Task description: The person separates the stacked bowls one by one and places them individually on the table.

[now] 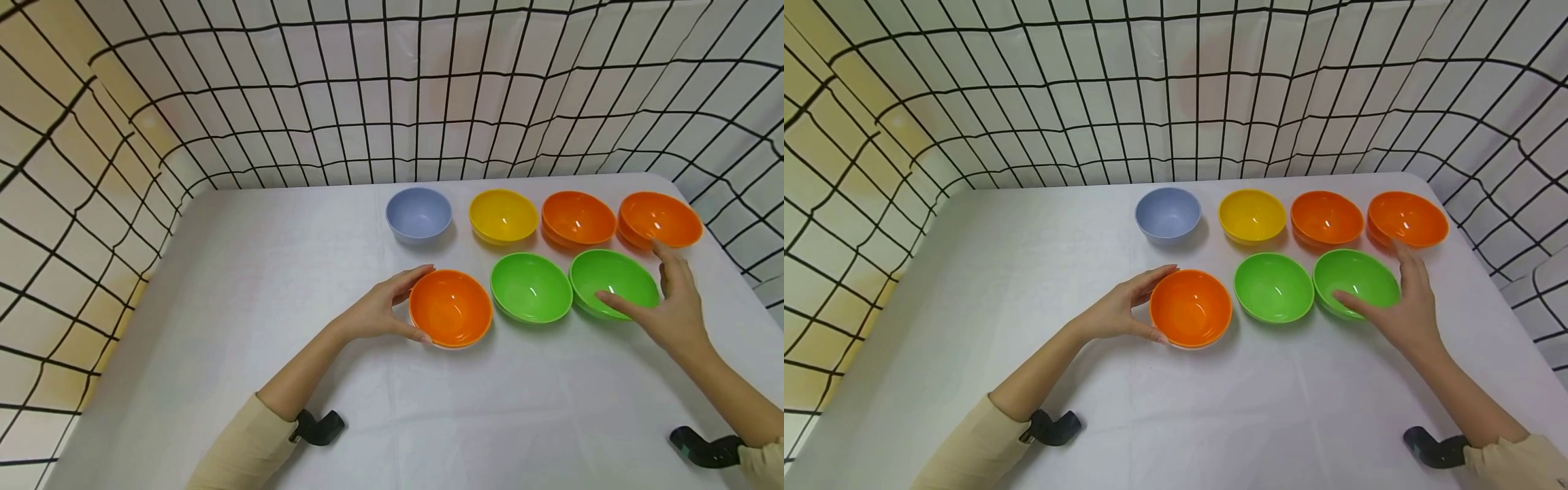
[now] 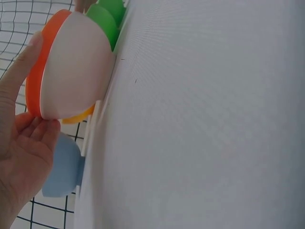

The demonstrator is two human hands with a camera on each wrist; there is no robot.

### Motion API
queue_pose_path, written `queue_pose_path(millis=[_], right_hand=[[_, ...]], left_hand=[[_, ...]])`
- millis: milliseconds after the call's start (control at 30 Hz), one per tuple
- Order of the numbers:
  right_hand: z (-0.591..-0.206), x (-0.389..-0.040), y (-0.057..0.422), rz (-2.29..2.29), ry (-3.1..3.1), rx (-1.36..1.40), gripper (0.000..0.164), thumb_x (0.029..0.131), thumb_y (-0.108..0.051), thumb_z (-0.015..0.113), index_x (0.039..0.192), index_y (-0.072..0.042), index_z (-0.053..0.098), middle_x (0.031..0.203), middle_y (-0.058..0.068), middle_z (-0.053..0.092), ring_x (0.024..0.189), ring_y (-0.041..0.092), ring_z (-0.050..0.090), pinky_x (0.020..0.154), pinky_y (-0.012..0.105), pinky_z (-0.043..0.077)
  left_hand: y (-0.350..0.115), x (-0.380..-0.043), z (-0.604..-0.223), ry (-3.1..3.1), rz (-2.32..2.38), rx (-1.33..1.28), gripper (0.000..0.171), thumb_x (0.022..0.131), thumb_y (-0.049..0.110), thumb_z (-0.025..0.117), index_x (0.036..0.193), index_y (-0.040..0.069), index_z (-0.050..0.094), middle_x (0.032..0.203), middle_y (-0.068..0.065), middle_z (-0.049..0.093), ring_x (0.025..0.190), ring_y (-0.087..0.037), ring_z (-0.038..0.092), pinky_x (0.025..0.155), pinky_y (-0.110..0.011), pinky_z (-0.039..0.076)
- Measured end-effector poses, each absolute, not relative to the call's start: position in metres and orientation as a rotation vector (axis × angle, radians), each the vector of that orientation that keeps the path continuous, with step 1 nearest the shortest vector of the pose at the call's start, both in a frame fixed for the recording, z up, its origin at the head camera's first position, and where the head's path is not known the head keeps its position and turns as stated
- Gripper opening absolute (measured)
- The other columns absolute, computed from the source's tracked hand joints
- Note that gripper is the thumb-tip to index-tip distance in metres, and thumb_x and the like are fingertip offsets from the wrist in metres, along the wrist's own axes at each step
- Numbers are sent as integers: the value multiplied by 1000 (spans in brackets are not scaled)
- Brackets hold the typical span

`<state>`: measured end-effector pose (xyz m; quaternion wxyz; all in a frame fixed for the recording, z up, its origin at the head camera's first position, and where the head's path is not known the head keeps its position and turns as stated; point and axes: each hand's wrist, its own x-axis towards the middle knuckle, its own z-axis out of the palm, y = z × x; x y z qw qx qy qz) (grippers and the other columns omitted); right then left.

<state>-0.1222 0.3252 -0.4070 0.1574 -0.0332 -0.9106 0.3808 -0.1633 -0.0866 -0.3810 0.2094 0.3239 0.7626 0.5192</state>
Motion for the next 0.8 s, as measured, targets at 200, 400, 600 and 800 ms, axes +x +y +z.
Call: queue_pose_path(millis=[200, 400, 600, 800], right_hand=[[-404, -123, 321, 1064, -2617, -84, 93, 74, -18, 77, 148, -17, 21, 148, 11, 26, 138, 23, 20, 112, 21, 14], [-403, -123, 317, 1068, -2604, -67, 90, 75, -18, 76, 147, -19, 24, 147, 10, 28, 138, 16, 21, 110, 15, 15], [-397, -124, 302, 1050, -2517, 119, 98, 60, -9, 85, 144, -21, 34, 146, 1, 35, 131, 0, 27, 109, 17, 20], [-387, -128, 278, 1026, -2436, 392, 103, 53, -32, 90, 141, -16, 39, 142, 0, 41, 132, 0, 30, 113, 33, 21]], left_hand=[[-87, -164, -382, 2123, 1446, 911, 95, 66, 5, 82, 144, 4, 27, 147, -10, 32, 132, -22, 36, 107, -34, 32], [-87, -163, -383, 2116, 1449, 911, 95, 66, 4, 82, 144, 3, 27, 147, -10, 32, 132, -22, 36, 108, -34, 32], [-86, -163, -381, 2120, 1447, 918, 95, 67, 4, 82, 144, 2, 27, 147, -11, 32, 132, -23, 37, 108, -35, 32], [-86, -163, -380, 2116, 1449, 912, 95, 67, 3, 81, 144, 3, 27, 147, -11, 31, 132, -23, 36, 108, -34, 31]])
